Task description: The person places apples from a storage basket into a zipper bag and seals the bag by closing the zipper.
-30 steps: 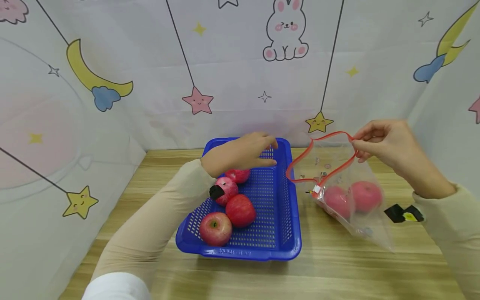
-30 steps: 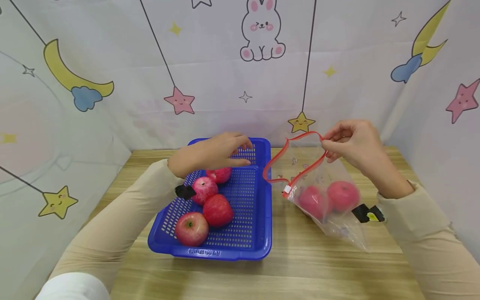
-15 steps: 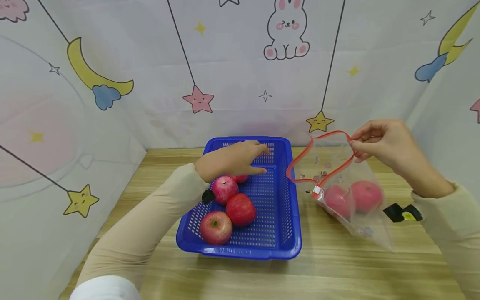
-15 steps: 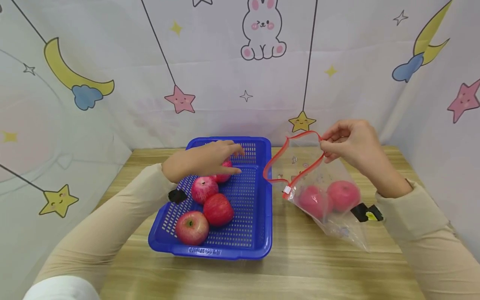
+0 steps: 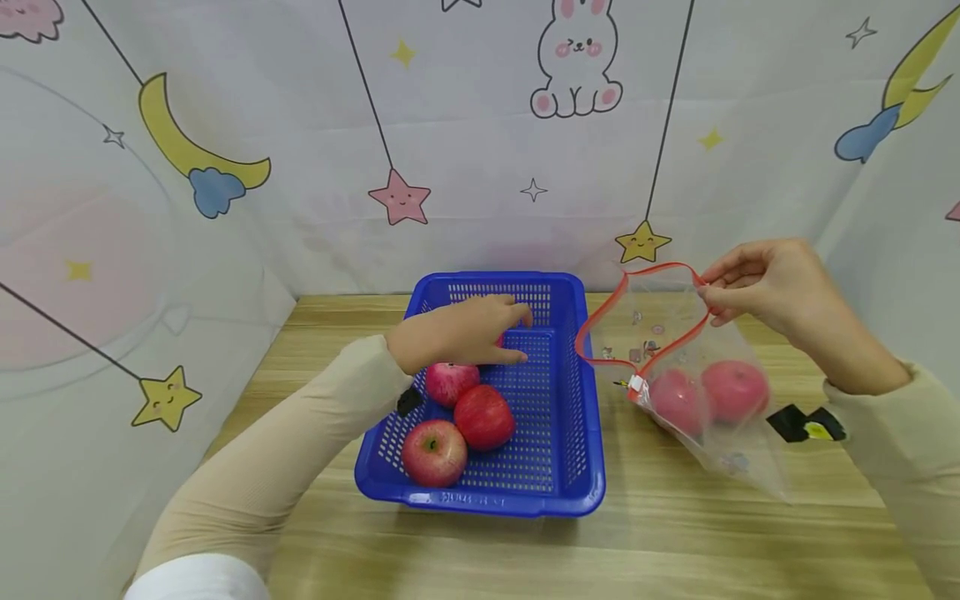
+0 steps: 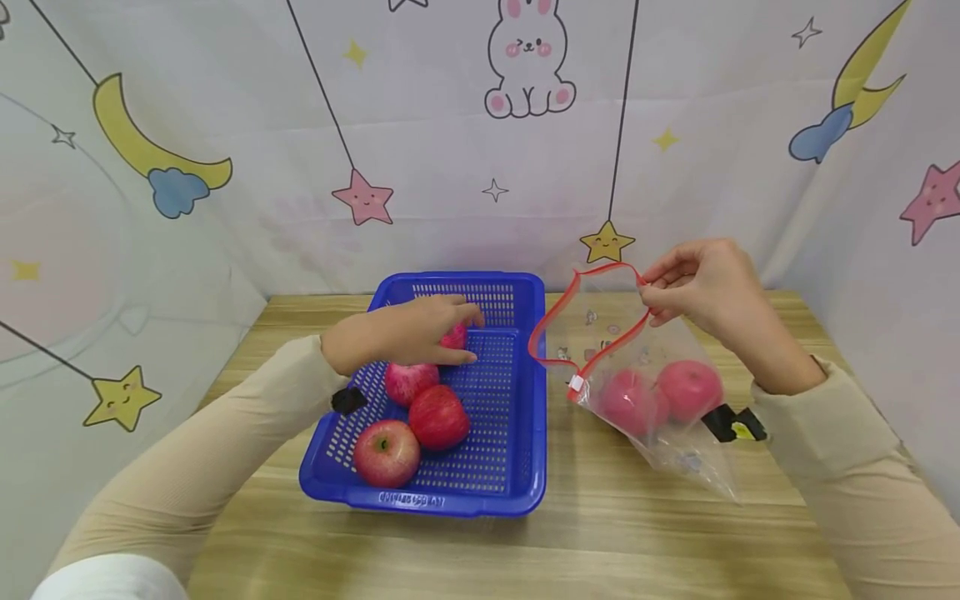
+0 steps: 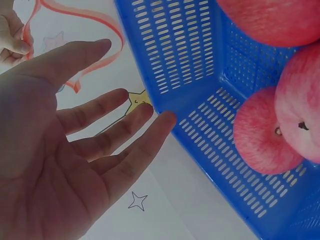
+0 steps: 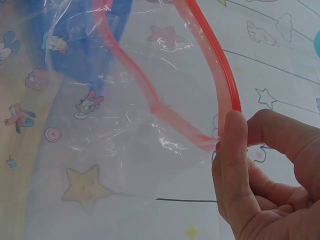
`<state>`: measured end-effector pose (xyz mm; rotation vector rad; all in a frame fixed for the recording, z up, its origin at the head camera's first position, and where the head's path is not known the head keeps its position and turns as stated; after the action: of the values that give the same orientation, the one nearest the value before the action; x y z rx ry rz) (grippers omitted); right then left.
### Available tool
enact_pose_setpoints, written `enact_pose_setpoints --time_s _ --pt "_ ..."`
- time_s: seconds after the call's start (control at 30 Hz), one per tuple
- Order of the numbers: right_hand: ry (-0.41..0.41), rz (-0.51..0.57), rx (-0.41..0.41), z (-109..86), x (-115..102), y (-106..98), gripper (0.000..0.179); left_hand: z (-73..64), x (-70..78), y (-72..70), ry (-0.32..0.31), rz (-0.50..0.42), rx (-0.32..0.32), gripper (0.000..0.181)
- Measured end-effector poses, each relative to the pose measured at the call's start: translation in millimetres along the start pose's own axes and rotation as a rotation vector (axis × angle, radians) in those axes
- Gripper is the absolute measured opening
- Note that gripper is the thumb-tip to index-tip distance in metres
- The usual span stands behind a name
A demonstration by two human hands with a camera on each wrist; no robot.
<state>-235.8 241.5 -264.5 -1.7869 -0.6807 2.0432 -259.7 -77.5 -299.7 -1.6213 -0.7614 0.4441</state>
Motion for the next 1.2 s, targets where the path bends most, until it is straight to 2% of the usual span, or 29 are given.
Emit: enact_pose_setpoints --time_s 0.3,0.43,0.67,1.0,1.2 --pt "-0.009 -0.030 -0.008 1.7 0.5 -0.6 0.028 -5.1 -0.4 12.5 0.002 0.022 -0.032 0.054" --pt "-0.007 -0.058 0.011 1.0 0.5 -0.9 0.025 -6.5 0.1 19.7 0.021 0.029 -0.050 0.055" --pt "-0.013 -0.037 -0.013 0.7 1.3 -0.5 0.025 -9.7 0.5 35.7 0.048 0.060 -0.081 0.059" --pt "-0.020 -0.005 -0.023 3.3 3.4 0.0 0.026 -14.6 2.3 52.7 0.017 0.107 -0.123 0.068" --pt "-0.022 -0.025 -0.010 2.3 3.5 0.3 0.024 -16.3 3.0 58.6 0.037 0.137 -0.114 0.069"
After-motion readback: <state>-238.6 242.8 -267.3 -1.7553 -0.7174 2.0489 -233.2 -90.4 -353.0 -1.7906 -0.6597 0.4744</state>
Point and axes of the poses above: each hand's wrist, its own z-axis towards the middle knuckle, its own y-axis out of the palm, x = y × z, the point moved 3 cm from there along z, towards the middle knuckle
